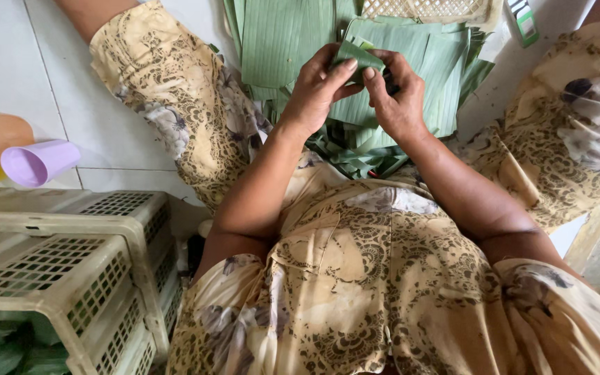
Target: The person sits on the floor and folds cut banana leaf pieces into tight cylindrical shapes, pressing and creasing them by hand. They use a stapler to secure a finished leaf cylinder and place completed cylinders aside near a plastic crate filled with more leaves.
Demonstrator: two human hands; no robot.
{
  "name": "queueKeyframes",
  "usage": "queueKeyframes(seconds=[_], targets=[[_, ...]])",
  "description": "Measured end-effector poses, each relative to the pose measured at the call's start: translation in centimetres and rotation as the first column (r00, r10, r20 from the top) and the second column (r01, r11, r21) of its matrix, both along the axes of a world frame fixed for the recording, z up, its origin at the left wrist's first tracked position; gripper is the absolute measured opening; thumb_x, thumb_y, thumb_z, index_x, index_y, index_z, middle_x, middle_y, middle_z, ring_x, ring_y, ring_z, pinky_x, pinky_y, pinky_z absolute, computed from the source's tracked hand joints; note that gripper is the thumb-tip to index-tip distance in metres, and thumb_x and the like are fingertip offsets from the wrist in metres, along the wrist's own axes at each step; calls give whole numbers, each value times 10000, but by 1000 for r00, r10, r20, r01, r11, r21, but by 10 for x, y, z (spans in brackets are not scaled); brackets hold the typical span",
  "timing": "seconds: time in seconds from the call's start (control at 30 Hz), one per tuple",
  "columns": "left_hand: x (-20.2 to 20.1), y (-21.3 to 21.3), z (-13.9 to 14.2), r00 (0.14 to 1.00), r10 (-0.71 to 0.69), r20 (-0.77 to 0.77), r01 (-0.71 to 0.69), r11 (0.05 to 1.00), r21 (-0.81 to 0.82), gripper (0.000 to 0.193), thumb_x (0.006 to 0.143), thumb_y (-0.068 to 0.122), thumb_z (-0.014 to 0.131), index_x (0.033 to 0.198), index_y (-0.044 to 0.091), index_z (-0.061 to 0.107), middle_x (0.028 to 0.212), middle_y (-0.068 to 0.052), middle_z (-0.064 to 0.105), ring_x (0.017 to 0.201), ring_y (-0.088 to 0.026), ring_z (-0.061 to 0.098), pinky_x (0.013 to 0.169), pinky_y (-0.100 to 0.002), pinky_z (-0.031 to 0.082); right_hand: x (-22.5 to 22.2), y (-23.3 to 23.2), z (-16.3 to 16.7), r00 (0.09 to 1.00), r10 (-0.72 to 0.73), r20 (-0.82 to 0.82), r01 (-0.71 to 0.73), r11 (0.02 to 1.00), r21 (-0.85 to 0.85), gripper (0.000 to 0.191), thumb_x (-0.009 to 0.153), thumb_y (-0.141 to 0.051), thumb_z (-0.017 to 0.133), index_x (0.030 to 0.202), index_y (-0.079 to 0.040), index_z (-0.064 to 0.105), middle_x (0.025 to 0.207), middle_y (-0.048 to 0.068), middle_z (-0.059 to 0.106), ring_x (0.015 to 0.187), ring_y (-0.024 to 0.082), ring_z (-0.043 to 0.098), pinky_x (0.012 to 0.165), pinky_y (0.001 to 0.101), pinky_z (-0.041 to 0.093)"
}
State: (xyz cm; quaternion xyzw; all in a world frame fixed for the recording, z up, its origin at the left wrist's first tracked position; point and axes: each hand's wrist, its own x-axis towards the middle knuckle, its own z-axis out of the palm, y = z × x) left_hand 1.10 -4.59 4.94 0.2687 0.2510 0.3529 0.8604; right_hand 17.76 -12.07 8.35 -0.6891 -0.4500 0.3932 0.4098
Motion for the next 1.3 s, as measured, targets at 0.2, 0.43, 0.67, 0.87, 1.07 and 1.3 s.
queueKeyframes(seconds=[0.2,0.43,0.67,0.87,1.07,1.3], targets=[[-5,-2,-1,938,-8,-347,128,937,324,333,1001,258,749,1195,7,646,966,-51,735,881,-123,710,785,-338,633,11,3,23,932,227,283,-286,939,189,405,940,-152,824,1222,50,615,1172,179,659,952,171,667,770,321,562],[6,-9,4,637,91,-765,473,738,481,424,872,401,841,942,11,690,765,-112,733,686,-178,707,645,-340,561,43,-16,7,931,363,39,-341,903,-262,494,902,-198,852,1298,23,655,945,92,698,795,112,623,701,305,538],[8,12,-37,448,555,-701,282,657,700,314,881,331,734,973,39,669,808,-119,712,640,-262,716,603,-408,556,56,-13,-42,891,-113,-439,-43,943,-330,334,941,-183,813,1165,25,679,942,8,714,788,79,642,637,251,509],[12,11,-41,345,432,-833,341,769,540,188,935,279,711,885,100,686,760,-101,724,711,-336,696,629,-451,528,53,-14,-36,954,-18,-298,-88,936,-340,353,955,-219,802,1193,13,685,917,7,706,754,73,609,632,252,511],[8,3,-16,435,599,-672,269,626,732,187,1023,188,655,910,54,594,759,-156,653,715,-400,645,632,-499,495,52,-17,-19,940,-29,-341,-62,966,-252,392,1024,-292,736,1275,2,677,966,5,694,772,79,602,668,248,519],[4,-7,-24,497,572,-653,189,663,724,122,1063,136,621,1153,98,548,798,-78,653,724,-263,646,676,-401,526,57,-13,-20,818,-50,-573,-51,986,-159,409,1025,-272,732,1340,-31,634,1044,-11,675,913,88,623,692,264,504]])
